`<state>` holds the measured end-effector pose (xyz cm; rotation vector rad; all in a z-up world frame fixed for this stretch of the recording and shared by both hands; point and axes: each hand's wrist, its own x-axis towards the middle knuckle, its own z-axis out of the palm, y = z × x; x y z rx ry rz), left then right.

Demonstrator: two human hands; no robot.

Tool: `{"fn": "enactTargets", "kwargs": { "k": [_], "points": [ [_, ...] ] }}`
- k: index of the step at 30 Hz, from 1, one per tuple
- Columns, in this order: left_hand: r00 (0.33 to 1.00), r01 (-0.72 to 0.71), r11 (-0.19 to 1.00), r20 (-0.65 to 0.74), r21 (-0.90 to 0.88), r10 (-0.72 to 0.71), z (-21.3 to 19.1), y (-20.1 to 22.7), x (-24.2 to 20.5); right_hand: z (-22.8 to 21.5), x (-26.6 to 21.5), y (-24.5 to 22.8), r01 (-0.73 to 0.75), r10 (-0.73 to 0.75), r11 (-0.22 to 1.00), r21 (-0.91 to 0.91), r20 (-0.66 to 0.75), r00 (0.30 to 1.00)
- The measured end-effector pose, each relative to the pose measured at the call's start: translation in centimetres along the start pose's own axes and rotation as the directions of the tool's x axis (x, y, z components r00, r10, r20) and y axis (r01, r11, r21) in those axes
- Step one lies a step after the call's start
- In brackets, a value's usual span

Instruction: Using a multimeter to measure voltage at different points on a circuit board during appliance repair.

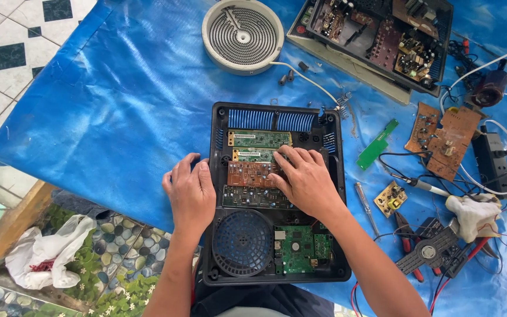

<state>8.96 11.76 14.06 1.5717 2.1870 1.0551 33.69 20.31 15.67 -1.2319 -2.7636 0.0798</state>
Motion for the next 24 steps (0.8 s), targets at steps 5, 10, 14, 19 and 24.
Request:
{"fn": "enactTargets", "kwargs": {
  "k": [5, 10, 14, 19, 24],
  "points": [
    [1.000, -0.011, 1.000, 0.024, -0.005, 0.011, -0.1, 0.0, 0.0, 0.1, -0.2, 0.0, 0.030, -0.030, 1.000, 0.005, -0.054, 0.998],
    [1.000, -0.021, 1.000, 0.011, 0.015, 0.020, 0.1, -0.2, -0.1, 0.3, -0.4, 1.0, 0.069, -0.064, 0.997, 0.030, -0.132, 0.989],
    [1.000, -0.029, 1.000, 0.009, -0.007, 0.029, -0.3, 0.0, -0.2, -2.9, -1.0, 1.9, 0.080, -0.041, 0.988, 0.135, -0.267, 0.963],
    [1.000, -0.025, 0.997, -0.007, -0.069, 0.024, -0.3, -0.2, -0.1, -5.8, -3.2, 4.7, 0.035, 0.088, 0.960, 0.278, -0.417, 0.904],
    [0.999, -0.011, 0.991, -0.033, -0.132, 0.007, 0.0, -0.9, -0.1, -5.8, -6.4, 7.8, -0.057, 0.239, 0.928, 0.369, -0.470, 0.850]
  ]
}}
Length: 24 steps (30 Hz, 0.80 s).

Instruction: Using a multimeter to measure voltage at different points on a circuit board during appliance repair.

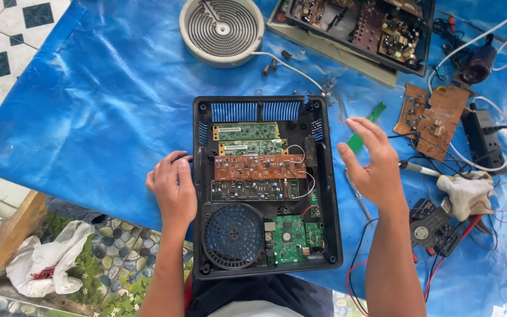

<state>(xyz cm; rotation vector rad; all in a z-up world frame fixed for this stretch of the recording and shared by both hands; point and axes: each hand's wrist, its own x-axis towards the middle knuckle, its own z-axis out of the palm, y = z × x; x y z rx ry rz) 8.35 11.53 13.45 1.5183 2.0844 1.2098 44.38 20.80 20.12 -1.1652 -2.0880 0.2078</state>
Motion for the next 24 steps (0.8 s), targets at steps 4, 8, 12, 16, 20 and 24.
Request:
{"fn": "enactTargets", "kwargs": {
  "k": [4, 8, 12, 16, 20, 24],
  "points": [
    [0.999, -0.006, 0.997, -0.047, -0.073, 0.002, -0.1, 0.1, -0.2, -1.6, -1.6, 1.7, -0.081, 0.080, 0.997, -0.012, -0.039, 0.996],
    [0.993, -0.026, 0.991, -0.116, -0.128, 0.011, 0.1, -0.9, -0.5, -1.2, -3.3, 4.4, -0.117, 0.116, 0.993, -0.008, -0.088, 0.989],
    [0.989, -0.043, 0.990, -0.148, -0.136, 0.022, 0.3, -1.6, -0.7, -0.6, -3.8, 3.9, -0.141, 0.145, 0.989, 0.040, -0.105, 0.984],
    [0.985, -0.033, 0.990, -0.174, -0.137, 0.008, 0.3, -1.6, -0.9, -1.8, -3.4, 1.5, -0.157, 0.172, 0.977, 0.146, -0.100, 0.980],
    [0.983, -0.034, 0.991, -0.181, -0.129, 0.010, 0.3, -1.6, -0.9, -1.6, -3.7, 1.3, -0.172, 0.191, 0.971, 0.169, -0.104, 0.976],
    [0.985, -0.036, 0.991, -0.170, -0.132, 0.013, 0.3, -1.8, -1.0, -0.4, -3.2, 0.3, -0.181, 0.196, 0.968, 0.176, -0.068, 0.978]
  ]
}}
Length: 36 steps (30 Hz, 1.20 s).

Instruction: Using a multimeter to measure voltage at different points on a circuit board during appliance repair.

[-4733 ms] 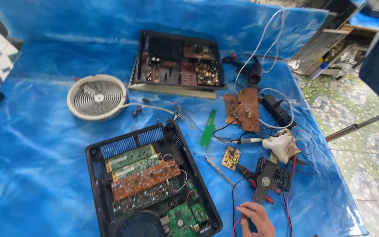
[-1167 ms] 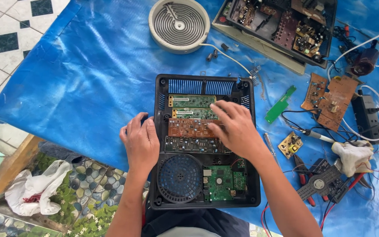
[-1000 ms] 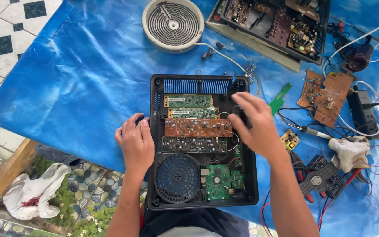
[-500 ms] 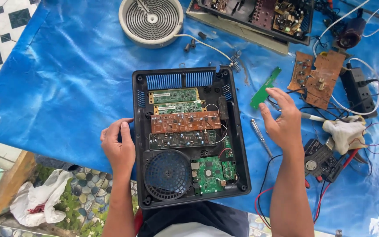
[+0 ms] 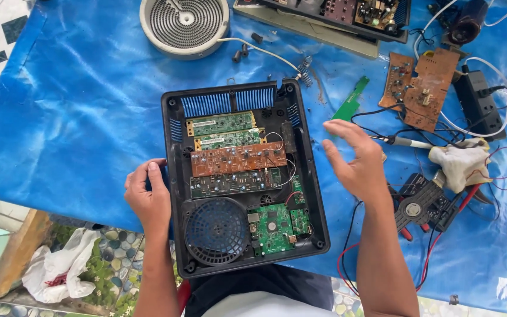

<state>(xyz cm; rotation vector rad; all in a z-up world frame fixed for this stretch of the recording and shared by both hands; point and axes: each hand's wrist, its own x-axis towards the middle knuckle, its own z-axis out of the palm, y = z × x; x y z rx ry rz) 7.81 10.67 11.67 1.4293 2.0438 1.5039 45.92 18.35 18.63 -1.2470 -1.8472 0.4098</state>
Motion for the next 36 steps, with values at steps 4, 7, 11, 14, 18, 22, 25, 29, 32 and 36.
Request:
{"fn": "enactTargets", "kwargs": {
  "k": [4, 7, 11, 14, 18, 22, 25, 29, 32, 36],
  "points": [
    [1.000, -0.007, 1.000, 0.000, 0.008, 0.007, 0.0, -0.1, -0.1, 2.2, 0.7, -1.0, 0.167, -0.164, 0.986, -0.018, 0.108, 0.981],
    [1.000, -0.014, 1.000, 0.005, 0.013, 0.014, 0.1, -0.2, 0.0, 3.4, 1.5, -1.5, 0.265, -0.239, 0.960, -0.094, 0.223, 0.945],
    [1.000, -0.013, 1.000, 0.006, 0.014, 0.013, 0.1, -0.5, -0.1, 4.5, 1.9, -1.0, 0.251, -0.146, 0.942, -0.225, 0.399, 0.905],
    [1.000, -0.012, 1.000, 0.003, 0.019, 0.012, 0.2, -0.5, -0.1, 4.4, 2.2, -0.3, 0.260, -0.134, 0.930, -0.261, 0.418, 0.899],
    [1.000, -0.005, 0.999, 0.015, 0.033, 0.004, 0.0, -0.3, -0.2, 3.4, 2.2, -0.6, 0.258, -0.133, 0.929, -0.265, 0.412, 0.901],
    [1.000, -0.007, 1.000, 0.007, 0.022, 0.007, 0.1, -0.3, -0.1, 2.7, 2.6, -0.8, 0.267, -0.124, 0.910, -0.316, 0.406, 0.905],
    [1.000, -0.017, 1.000, 0.006, 0.022, 0.016, 0.3, -0.5, 0.0, 3.0, 2.7, -0.4, 0.274, -0.125, 0.904, -0.327, 0.411, 0.903],
    [0.999, -0.040, 0.999, 0.004, 0.018, 0.039, 0.3, -0.5, 0.1, 3.3, 2.8, -0.4, 0.279, -0.127, 0.903, -0.328, 0.418, 0.900],
    [0.999, -0.054, 0.998, 0.002, 0.038, 0.054, 0.3, -0.8, 0.2, 3.5, 2.5, 0.6, 0.316, -0.140, 0.860, -0.399, 0.412, 0.900],
    [0.999, -0.049, 0.999, 0.003, 0.003, 0.049, 0.3, -0.4, 0.0, 3.2, 2.9, -0.3, 0.306, -0.146, 0.882, -0.359, 0.409, 0.901]
  ]
}}
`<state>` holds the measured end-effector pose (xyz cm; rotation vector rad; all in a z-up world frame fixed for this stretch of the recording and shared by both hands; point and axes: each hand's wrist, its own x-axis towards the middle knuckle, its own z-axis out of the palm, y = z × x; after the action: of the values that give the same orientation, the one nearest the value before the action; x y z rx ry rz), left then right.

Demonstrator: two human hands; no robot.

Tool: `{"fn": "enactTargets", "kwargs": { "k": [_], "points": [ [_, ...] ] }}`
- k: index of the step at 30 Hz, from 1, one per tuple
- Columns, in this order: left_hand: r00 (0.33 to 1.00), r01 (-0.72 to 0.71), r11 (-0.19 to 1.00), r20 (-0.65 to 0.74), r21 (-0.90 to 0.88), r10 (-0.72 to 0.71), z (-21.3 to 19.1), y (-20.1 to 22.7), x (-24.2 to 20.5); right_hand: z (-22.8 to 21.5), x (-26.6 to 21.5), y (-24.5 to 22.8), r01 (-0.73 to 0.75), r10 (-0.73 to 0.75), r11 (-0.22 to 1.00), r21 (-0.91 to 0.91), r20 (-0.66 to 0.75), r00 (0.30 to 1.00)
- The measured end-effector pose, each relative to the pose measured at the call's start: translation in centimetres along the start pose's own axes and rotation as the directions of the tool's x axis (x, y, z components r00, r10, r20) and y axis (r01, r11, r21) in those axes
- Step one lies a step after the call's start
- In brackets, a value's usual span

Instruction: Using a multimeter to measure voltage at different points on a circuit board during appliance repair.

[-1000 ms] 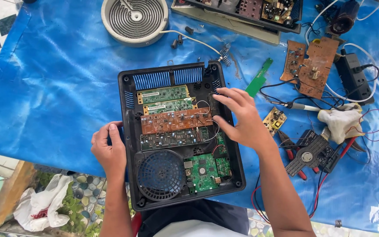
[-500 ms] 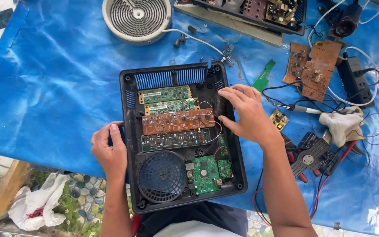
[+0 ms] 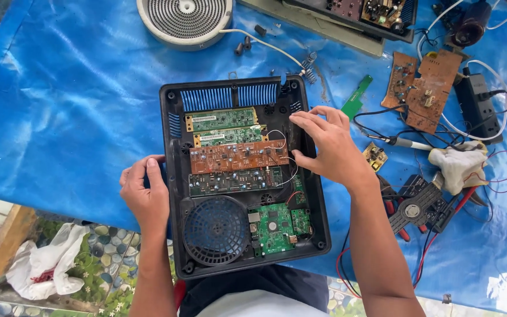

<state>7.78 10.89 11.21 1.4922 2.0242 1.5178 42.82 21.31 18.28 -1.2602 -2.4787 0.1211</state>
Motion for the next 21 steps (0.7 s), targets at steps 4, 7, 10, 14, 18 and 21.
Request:
{"fn": "enactTargets", "kwargs": {
  "k": [4, 7, 10, 14, 18, 21],
  "points": [
    [1.000, 0.002, 1.000, -0.009, 0.010, -0.002, 0.0, 0.0, 0.1, -0.1, 0.2, -0.1, -0.002, 0.003, 0.997, 0.073, -0.013, 1.000],
    [1.000, -0.001, 1.000, -0.008, 0.011, 0.001, 0.0, 0.0, 0.1, 0.1, 0.4, 0.2, 0.006, -0.003, 0.995, 0.097, -0.029, 1.000],
    [1.000, -0.010, 1.000, -0.004, 0.011, 0.010, 0.0, 0.0, 0.1, 0.3, 0.6, 0.4, 0.025, -0.020, 0.995, 0.094, -0.052, 0.998],
    [1.000, -0.013, 1.000, -0.003, 0.018, 0.013, -0.1, 0.0, 0.1, 0.4, 0.6, 0.6, 0.030, -0.028, 0.994, 0.109, -0.020, 0.999],
    [1.000, -0.022, 1.000, -0.007, 0.000, 0.022, -0.2, 0.2, 0.2, -0.5, 0.8, 0.3, 0.047, -0.047, 0.986, 0.159, -0.002, 0.999],
    [1.000, -0.017, 1.000, 0.000, -0.002, 0.017, -0.1, 0.2, 0.1, -0.6, 0.6, 0.5, 0.033, -0.038, 0.982, 0.184, 0.026, 0.999]
  ]
}}
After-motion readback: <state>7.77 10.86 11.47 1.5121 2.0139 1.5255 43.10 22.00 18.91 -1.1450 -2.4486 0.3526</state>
